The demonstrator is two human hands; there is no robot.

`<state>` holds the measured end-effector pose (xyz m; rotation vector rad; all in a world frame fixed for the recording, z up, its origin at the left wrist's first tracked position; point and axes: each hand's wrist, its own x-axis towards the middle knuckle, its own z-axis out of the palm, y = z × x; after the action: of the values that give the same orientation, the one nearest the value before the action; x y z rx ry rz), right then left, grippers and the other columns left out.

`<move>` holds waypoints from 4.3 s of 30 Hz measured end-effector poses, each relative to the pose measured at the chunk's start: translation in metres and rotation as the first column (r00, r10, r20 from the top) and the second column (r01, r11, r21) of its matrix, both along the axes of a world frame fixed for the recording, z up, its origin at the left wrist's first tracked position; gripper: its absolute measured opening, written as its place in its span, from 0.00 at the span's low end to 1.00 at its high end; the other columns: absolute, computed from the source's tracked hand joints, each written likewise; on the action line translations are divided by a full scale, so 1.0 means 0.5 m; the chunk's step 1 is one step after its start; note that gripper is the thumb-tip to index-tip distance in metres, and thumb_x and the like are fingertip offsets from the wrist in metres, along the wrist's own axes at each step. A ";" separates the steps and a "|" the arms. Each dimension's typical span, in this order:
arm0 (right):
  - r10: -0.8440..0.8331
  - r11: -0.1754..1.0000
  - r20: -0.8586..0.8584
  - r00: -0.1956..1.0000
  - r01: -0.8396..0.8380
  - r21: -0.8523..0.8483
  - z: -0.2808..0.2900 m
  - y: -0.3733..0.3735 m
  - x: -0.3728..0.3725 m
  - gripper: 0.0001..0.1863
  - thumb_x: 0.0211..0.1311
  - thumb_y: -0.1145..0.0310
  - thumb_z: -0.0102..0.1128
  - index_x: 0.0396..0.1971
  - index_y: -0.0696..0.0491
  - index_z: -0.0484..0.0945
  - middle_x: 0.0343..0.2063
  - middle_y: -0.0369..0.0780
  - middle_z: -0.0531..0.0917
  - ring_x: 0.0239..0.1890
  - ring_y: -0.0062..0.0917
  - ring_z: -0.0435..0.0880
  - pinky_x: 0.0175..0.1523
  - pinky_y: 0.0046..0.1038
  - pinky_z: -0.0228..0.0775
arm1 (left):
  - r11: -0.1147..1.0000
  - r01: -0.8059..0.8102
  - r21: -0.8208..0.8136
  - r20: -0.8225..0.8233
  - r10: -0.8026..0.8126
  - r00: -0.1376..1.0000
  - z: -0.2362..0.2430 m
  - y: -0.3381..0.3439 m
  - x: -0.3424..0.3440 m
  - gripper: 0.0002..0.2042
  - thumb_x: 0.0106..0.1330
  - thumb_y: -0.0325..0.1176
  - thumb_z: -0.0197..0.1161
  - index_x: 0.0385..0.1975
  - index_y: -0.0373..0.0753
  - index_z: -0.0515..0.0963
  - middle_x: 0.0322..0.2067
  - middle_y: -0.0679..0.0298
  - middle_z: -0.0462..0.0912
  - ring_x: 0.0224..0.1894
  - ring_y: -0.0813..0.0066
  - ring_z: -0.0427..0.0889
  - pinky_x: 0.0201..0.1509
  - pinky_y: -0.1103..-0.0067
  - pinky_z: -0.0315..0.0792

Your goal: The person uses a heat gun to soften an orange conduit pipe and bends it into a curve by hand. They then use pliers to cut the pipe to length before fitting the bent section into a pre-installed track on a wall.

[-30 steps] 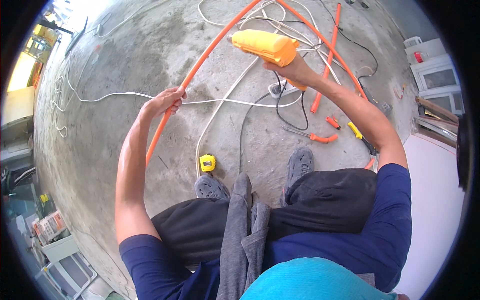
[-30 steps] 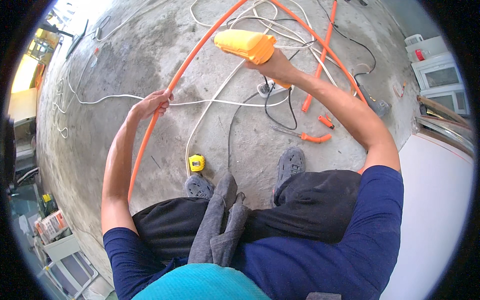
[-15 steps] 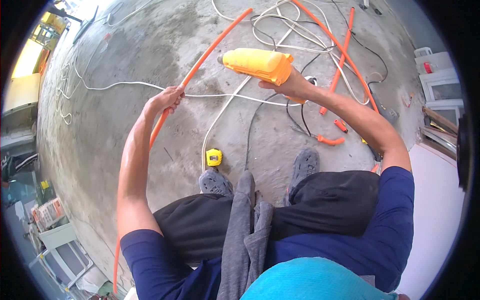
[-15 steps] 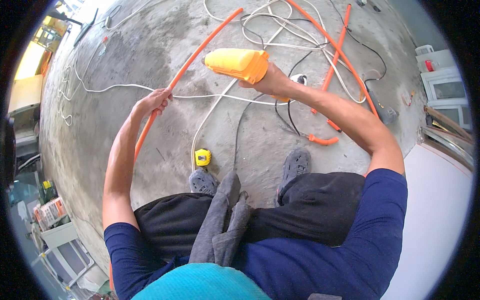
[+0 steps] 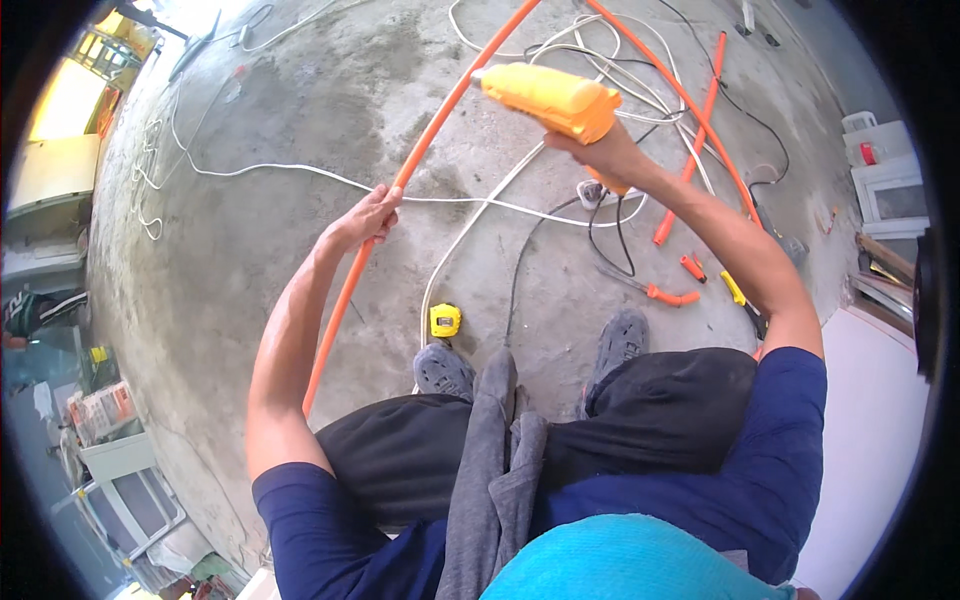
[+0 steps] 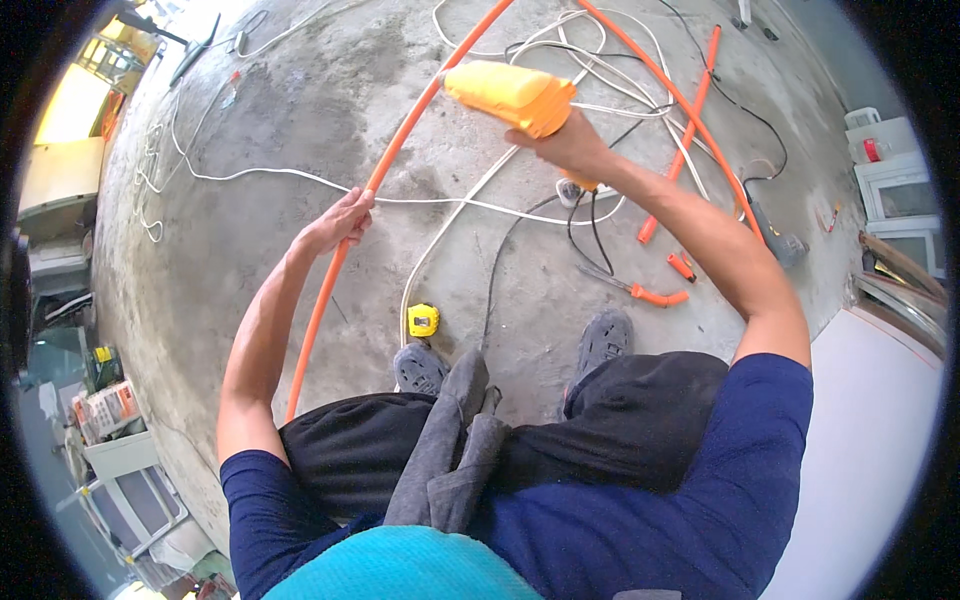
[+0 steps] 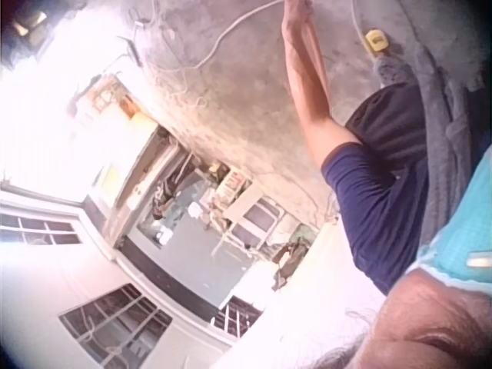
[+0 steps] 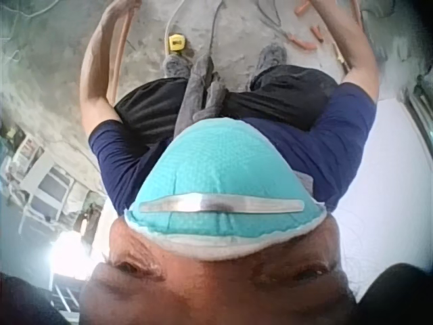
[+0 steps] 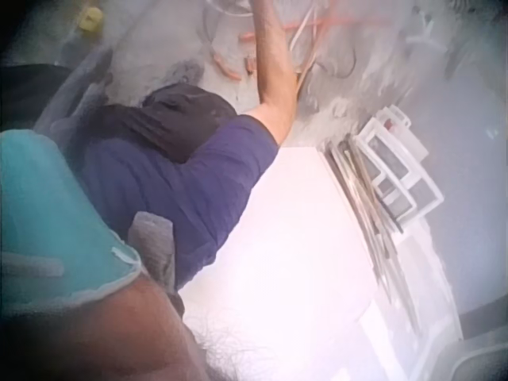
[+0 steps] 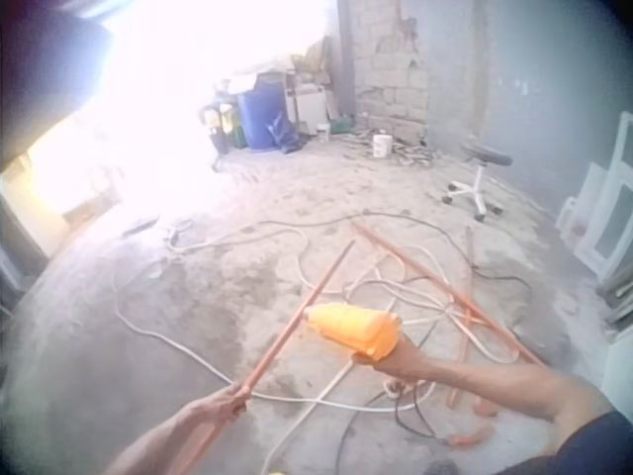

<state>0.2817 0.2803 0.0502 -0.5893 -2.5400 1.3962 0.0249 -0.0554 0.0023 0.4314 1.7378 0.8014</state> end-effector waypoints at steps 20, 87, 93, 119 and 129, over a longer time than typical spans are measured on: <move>0.222 0.971 -0.165 0.961 -0.202 0.132 -0.089 -0.071 0.085 0.25 0.57 0.65 0.73 0.53 0.56 0.76 0.50 0.46 0.84 0.54 0.42 0.82 0.59 0.37 0.74 | 0.991 -0.129 0.040 -0.147 0.133 0.980 0.045 -0.011 0.099 0.20 0.79 0.56 0.49 0.39 0.43 0.70 0.21 0.73 0.66 0.19 0.83 0.66 0.22 0.81 0.65; 0.079 0.996 -0.266 0.961 -0.087 -0.018 -0.068 -0.020 0.104 0.26 0.60 0.61 0.76 0.53 0.55 0.76 0.46 0.42 0.85 0.48 0.31 0.85 0.57 0.33 0.76 | 0.976 -0.152 0.157 0.217 0.116 0.969 0.013 -0.028 0.124 0.16 0.80 0.50 0.52 0.44 0.43 0.71 0.25 0.73 0.70 0.23 0.84 0.68 0.29 0.83 0.66; 0.092 0.996 -0.302 0.949 -0.082 0.046 -0.076 0.011 0.098 0.25 0.59 0.62 0.76 0.52 0.56 0.77 0.46 0.41 0.86 0.48 0.29 0.85 0.57 0.31 0.75 | 0.974 -0.145 0.173 0.209 0.108 0.972 0.017 -0.026 0.126 0.14 0.80 0.49 0.53 0.43 0.43 0.69 0.24 0.73 0.70 0.23 0.84 0.68 0.28 0.83 0.66; -0.118 0.990 -0.096 0.988 0.111 -0.083 -0.038 0.104 0.098 0.24 0.60 0.58 0.75 0.51 0.54 0.80 0.41 0.37 0.87 0.45 0.22 0.84 0.51 0.30 0.76 | 0.983 -0.138 0.118 0.226 0.109 0.968 0.031 -0.026 0.122 0.22 0.80 0.55 0.47 0.44 0.40 0.75 0.28 0.72 0.71 0.26 0.83 0.68 0.32 0.81 0.68; 0.029 0.998 -0.267 0.963 -0.044 -0.052 -0.087 0.014 0.111 0.25 0.61 0.63 0.75 0.54 0.54 0.77 0.44 0.38 0.86 0.47 0.24 0.84 0.55 0.29 0.76 | 0.971 -0.180 0.156 0.270 0.133 0.954 0.022 -0.033 0.125 0.22 0.80 0.54 0.49 0.46 0.39 0.76 0.27 0.73 0.70 0.24 0.85 0.67 0.29 0.84 0.66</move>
<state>0.3370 0.2876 0.0069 -0.3378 -2.3165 1.4560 0.0876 -0.0718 0.0135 0.2945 1.4750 1.0855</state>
